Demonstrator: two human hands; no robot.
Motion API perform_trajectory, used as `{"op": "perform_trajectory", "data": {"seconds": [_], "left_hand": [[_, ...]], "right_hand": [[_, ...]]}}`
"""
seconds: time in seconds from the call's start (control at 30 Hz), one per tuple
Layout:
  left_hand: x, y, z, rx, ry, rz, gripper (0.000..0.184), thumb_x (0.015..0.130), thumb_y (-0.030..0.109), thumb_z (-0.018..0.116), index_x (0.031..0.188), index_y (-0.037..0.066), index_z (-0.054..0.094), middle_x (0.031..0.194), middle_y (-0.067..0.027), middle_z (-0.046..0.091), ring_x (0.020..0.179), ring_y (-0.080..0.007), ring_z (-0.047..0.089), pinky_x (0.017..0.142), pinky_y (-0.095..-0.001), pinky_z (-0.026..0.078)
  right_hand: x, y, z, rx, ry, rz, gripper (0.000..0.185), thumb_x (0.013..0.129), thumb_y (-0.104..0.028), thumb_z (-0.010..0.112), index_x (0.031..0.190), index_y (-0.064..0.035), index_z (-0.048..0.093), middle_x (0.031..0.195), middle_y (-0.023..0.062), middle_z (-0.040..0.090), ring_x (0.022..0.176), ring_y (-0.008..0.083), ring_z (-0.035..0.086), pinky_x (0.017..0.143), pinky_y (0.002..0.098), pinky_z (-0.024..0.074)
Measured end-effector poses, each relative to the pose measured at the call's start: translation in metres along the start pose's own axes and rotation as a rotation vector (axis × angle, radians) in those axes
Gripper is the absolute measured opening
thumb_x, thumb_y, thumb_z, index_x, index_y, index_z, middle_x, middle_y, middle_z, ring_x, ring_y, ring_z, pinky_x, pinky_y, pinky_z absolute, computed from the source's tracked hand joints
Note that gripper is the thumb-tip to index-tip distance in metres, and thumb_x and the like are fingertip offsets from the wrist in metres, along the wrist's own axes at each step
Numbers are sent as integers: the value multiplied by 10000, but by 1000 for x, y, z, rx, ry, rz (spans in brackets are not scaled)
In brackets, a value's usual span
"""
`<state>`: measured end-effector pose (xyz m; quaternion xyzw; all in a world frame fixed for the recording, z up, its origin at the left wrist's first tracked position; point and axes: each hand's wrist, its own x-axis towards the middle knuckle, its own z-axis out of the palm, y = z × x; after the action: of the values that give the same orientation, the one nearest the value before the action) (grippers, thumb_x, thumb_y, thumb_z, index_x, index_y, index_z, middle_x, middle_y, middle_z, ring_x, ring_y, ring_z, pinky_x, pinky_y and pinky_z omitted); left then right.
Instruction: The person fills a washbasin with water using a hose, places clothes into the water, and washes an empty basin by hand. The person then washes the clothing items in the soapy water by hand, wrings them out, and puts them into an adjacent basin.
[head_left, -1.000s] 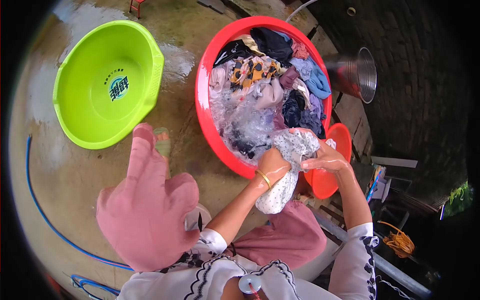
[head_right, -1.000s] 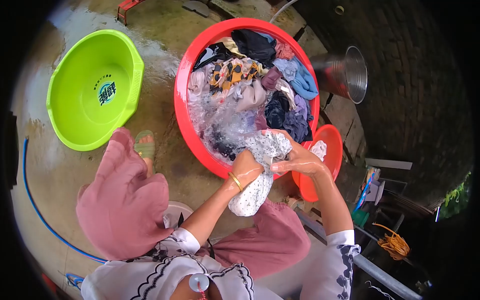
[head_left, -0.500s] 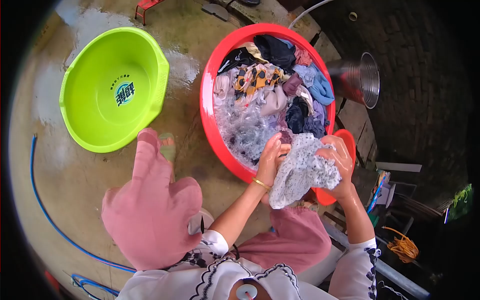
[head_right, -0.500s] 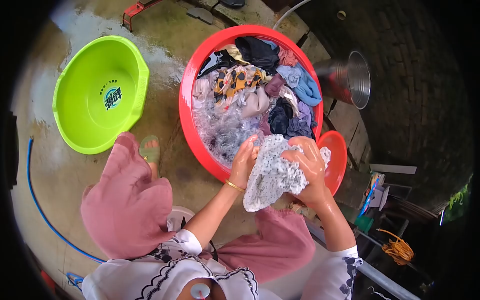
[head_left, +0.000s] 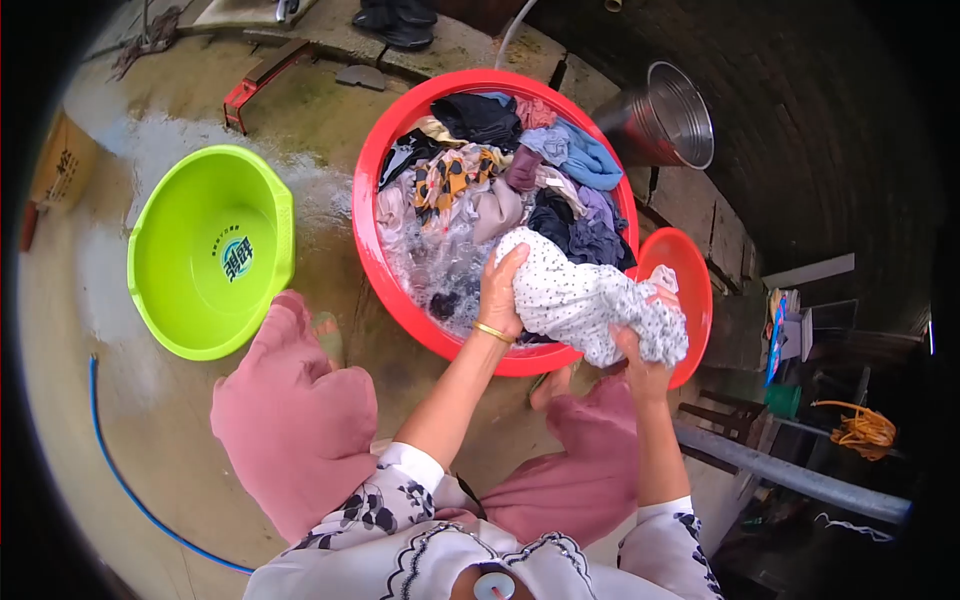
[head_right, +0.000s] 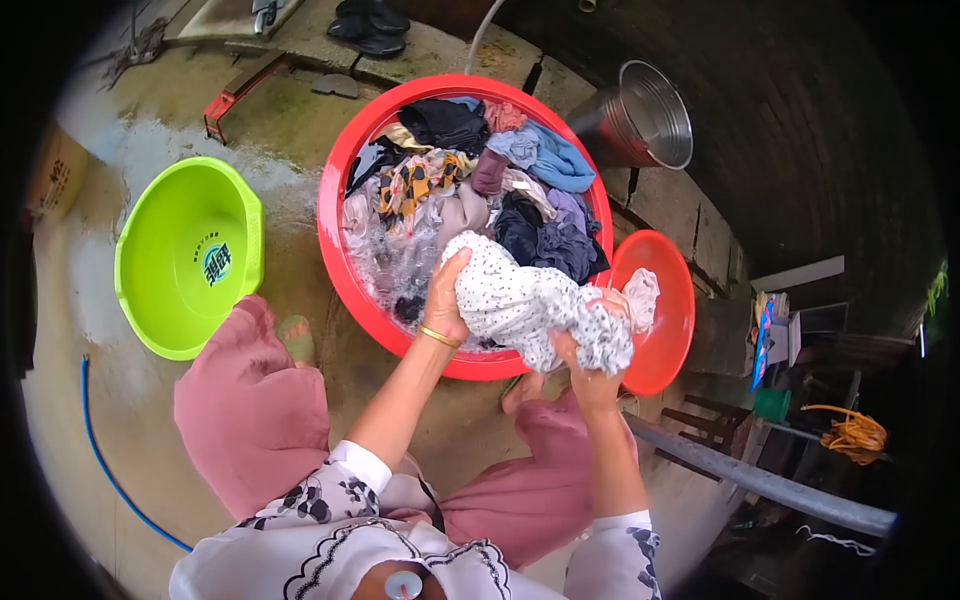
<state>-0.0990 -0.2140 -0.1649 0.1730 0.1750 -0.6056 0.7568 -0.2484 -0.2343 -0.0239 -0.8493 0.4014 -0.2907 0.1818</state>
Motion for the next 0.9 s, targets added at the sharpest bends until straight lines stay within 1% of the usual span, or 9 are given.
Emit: {"op": "perform_trajectory", "data": {"seconds": [0.03,0.13,0.2,0.23,0.33,0.53,0.6,0.67,0.9], "left_hand": [[-1,3,20,108,-13,89,279,763,112,660,1015,37,568,916,-54,616,795,-164,608,740,-301,501],[-8,2,69,587,-130,372,217,743,67,677,931,-1,594,869,-54,614,754,-133,582,680,-270,479],[-20,5,100,959,-336,547,150,723,45,667,856,-2,617,806,-82,602,721,-171,583,655,-291,473],[-11,2,97,1239,-487,798,159,675,84,693,794,10,617,735,-109,560,677,-240,561,623,-325,460],[-58,1,159,1549,-816,941,217,608,136,720,760,30,608,696,-111,523,654,-280,532,606,-353,447],[-86,-10,166,1860,-1311,1078,208,552,156,712,659,58,563,645,-82,494,607,-266,504,559,-341,373],[-88,-9,147,1923,-1446,1115,271,476,222,712,639,91,539,647,-62,465,613,-251,507,546,-365,356],[-94,-7,135,1975,-1498,1048,292,457,235,715,631,105,520,649,-54,445,623,-237,504,556,-362,355],[-98,-11,89,2124,-1813,771,330,451,258,724,653,113,506,683,-33,449,675,-206,485,601,-355,349]], "right_hand": [[-15,25,15,741,285,488,308,688,-17,701,973,0,584,991,110,593,903,204,574,801,329,467],[1,50,15,1216,428,871,277,727,21,662,999,13,610,944,82,642,854,171,616,809,314,485],[9,62,17,1440,383,1006,265,755,-37,667,1011,13,625,995,88,642,870,182,625,806,324,496],[8,84,27,1521,304,1000,279,782,-82,655,1042,12,616,1024,88,637,870,191,630,797,315,504],[25,62,20,1727,141,909,256,788,-89,648,1025,4,620,985,102,643,850,186,634,765,304,518],[43,46,29,1730,-59,801,158,723,-59,681,868,-20,629,827,70,643,714,163,624,650,300,520],[40,35,32,1523,15,756,169,685,-39,683,842,-29,622,794,50,630,694,140,604,635,283,502],[38,29,39,1494,-24,537,189,646,-27,675,824,-28,612,770,39,614,670,122,581,611,278,479],[27,30,85,1059,-173,536,275,433,-18,688,694,-20,602,644,56,607,606,155,564,561,308,462]]}}
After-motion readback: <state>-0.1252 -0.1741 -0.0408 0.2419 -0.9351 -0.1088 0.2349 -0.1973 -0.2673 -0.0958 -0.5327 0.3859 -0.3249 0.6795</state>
